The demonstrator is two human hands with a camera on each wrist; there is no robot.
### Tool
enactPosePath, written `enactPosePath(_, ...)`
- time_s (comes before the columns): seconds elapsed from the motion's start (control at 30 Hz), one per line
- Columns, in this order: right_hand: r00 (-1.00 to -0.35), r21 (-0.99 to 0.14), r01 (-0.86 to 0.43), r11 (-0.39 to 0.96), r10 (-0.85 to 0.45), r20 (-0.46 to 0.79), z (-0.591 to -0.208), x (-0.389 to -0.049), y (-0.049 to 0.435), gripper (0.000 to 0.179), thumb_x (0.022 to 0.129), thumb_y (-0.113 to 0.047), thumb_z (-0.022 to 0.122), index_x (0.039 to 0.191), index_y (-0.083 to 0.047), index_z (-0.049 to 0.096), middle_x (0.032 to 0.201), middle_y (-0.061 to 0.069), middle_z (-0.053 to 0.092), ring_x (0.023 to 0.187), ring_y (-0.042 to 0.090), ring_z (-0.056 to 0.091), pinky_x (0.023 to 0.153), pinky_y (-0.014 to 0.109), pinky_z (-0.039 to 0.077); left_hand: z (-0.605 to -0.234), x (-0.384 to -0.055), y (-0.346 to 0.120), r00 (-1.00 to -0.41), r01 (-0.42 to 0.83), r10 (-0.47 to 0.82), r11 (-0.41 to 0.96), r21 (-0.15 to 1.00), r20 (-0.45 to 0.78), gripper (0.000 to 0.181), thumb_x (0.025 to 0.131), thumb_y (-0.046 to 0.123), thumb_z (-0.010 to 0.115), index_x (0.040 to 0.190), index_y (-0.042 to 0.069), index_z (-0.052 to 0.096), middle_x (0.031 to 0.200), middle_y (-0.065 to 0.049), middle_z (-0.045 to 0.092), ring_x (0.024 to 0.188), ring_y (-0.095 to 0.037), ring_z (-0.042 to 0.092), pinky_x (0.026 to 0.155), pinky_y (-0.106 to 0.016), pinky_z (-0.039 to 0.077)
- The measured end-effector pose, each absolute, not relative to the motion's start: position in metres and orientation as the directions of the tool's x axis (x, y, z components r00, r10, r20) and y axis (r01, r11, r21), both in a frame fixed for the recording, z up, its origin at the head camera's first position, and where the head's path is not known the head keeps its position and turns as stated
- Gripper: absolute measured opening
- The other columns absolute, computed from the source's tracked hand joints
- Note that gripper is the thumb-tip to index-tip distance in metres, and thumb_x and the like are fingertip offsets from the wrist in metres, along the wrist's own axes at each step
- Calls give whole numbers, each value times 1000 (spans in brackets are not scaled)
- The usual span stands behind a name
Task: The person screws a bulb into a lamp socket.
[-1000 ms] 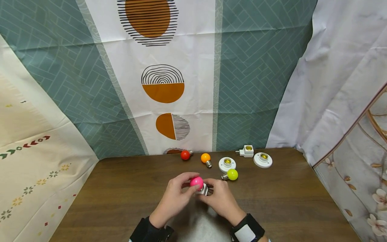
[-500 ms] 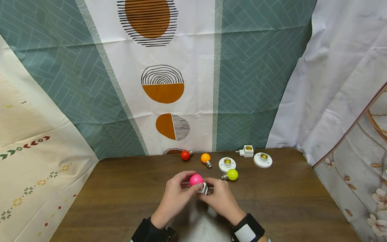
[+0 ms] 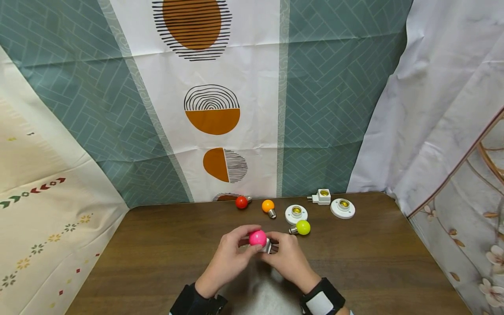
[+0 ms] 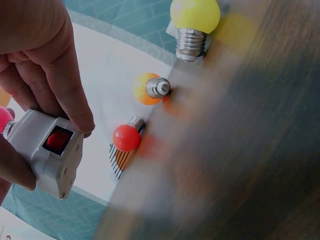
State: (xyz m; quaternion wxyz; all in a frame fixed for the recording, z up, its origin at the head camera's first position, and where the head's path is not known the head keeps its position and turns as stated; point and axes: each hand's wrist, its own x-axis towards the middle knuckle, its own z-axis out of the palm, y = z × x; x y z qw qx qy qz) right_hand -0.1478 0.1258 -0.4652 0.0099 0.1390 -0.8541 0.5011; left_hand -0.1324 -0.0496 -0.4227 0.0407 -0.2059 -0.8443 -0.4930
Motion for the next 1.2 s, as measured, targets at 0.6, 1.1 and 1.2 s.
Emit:
enactPosePath(0.6,-963,-847,-253,467,-201,176,-468,-150,125,45,65,-21,85,106,-15,67,99,0,70,87,8,67,73,26,56,-422,-135,-49,-943,325,209,417,849,259,32,80,25,74,111,20,65,108,5,62,93,-9,61,80,-29,55)
enactPosePath(1.1,-968,-848,-235,474,-191,162,-463,-151,128,44,66,-19,84,106,-12,67,96,-1,71,81,5,66,72,22,56,-423,-137,-48,-933,339,245,367,866,262,35,83,28,71,117,24,61,115,5,62,100,-10,62,84,-30,54)
enactPosePath(1.2,-970,-852,-225,474,-190,151,-463,-151,129,44,66,-19,84,106,-12,67,97,0,71,81,5,66,72,23,56,-425,-137,-45,-948,306,202,356,883,247,35,82,32,71,115,25,62,113,6,62,97,-10,63,84,-27,54)
